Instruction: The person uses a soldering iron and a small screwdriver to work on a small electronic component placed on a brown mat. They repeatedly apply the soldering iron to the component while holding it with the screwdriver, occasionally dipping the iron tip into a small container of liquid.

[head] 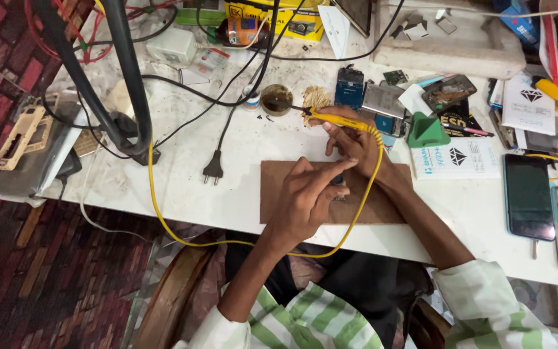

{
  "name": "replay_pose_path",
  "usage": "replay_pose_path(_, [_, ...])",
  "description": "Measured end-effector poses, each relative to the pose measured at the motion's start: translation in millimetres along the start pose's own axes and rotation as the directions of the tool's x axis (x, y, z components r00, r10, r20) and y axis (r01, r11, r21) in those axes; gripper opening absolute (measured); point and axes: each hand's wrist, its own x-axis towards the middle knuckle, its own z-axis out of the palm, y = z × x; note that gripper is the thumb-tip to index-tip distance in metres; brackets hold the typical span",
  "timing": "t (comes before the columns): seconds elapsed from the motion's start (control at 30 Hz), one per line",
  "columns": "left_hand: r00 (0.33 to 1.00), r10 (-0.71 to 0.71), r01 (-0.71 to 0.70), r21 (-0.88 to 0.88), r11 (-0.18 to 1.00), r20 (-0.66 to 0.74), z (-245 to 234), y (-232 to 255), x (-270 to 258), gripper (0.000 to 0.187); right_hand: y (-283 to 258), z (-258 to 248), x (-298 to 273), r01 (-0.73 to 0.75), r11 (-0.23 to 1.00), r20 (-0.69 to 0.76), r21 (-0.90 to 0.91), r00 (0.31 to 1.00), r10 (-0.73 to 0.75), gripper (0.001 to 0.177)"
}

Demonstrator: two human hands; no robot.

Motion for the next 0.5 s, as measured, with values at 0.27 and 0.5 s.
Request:
replay_pose_path(0.27, [0.998, -0.039, 0.039, 0.006, 0.999, -0.046, 5, -1, 1, 0.04, 4, -6, -4, 0.123, 0.992, -0.122, 0.041, 0.986, -0.118, 0.027])
replay_pose_path(0.5, [0.992, -0.121, 0.121, -0.022, 0.992, -0.022, 1, -1, 1, 0.029, 4, -12, -95, 0.4, 0.916, -0.822, -0.002, 0.521, -0.23, 0.031])
